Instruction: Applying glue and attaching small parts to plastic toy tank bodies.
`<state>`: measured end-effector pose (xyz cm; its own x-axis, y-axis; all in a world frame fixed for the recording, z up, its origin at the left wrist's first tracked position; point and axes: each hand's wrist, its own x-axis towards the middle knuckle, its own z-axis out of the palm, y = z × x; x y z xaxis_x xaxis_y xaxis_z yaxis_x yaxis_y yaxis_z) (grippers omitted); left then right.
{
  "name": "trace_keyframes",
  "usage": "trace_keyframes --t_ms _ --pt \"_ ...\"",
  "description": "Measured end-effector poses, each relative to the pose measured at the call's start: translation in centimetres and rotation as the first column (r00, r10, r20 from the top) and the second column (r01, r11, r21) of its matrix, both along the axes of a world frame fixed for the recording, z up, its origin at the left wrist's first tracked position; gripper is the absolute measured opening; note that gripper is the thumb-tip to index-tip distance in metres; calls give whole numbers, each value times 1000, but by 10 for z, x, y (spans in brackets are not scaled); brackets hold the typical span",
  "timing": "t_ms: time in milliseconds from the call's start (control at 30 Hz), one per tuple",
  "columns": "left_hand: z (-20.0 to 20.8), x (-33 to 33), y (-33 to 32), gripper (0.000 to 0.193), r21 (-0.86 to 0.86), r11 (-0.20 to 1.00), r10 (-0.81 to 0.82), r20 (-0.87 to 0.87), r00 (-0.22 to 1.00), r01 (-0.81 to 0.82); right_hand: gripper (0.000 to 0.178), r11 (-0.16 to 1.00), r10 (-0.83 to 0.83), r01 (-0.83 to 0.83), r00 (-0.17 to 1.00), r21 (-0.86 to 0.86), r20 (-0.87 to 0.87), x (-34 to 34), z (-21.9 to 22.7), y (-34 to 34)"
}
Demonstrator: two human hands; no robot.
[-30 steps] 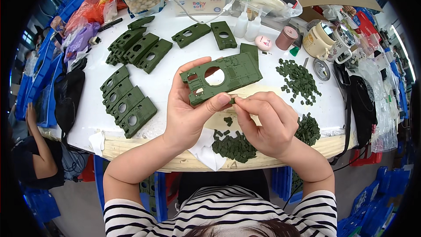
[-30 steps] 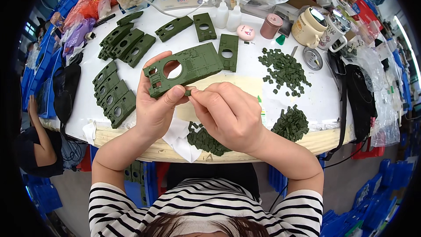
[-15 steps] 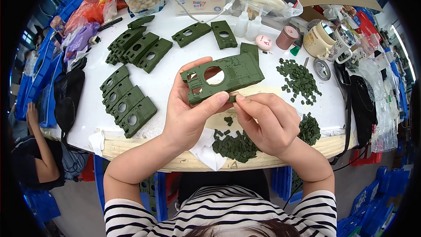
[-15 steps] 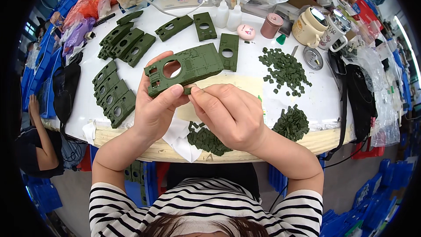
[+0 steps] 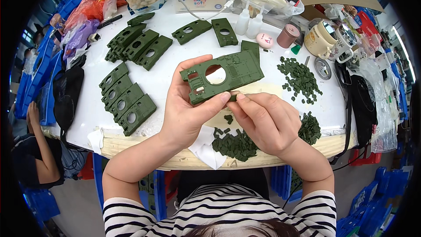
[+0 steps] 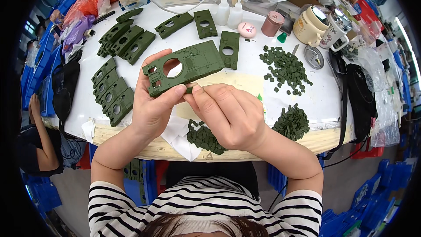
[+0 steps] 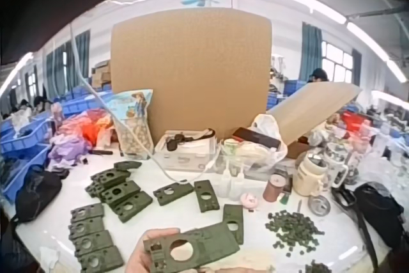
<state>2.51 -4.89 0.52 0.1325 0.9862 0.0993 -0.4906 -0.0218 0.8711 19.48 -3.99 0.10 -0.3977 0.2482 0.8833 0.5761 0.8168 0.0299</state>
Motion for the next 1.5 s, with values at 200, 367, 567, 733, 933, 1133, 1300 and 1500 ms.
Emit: trace_keyframes --t_ms 200,367,567,733,933,1133,1300,1500 --pt "-1 1 -1 60 43 999 24 -39 999 -22 20 1000 1 -1 1000 -25 13 -1 1 -3" --pt "1 0 -1 60 46 999 15 -52 999 -12 19 995 60 -63 998 -74 -34 0 2 -2" --pt "2 -1 -1 59 52 999 5 -64 998 -2 18 999 26 -25 999 -20 29 3 1 1" --pt "3 -1 -1 57 41 998 -48 -21 999 49 24 999 44 -46 997 25 61 4 1 2" --pt "1 -2 1 56 18 998 -54 8 999 54 24 994 79 -74 994 -78 70 6 7 -2" --pt "5 -5 0 54 -29 991 -127 78 989 129 21 994 77 -73 996 -86 47 3 6 -3" --pt "2 -13 20 55 165 985 38 58 998 -47 16 928 187 -122 969 -352 158 2 0 -10" --pt "0 -15 29 57 188 978 73 81 994 -87 13 734 385 -94 874 -673 298 3 -17 -17"
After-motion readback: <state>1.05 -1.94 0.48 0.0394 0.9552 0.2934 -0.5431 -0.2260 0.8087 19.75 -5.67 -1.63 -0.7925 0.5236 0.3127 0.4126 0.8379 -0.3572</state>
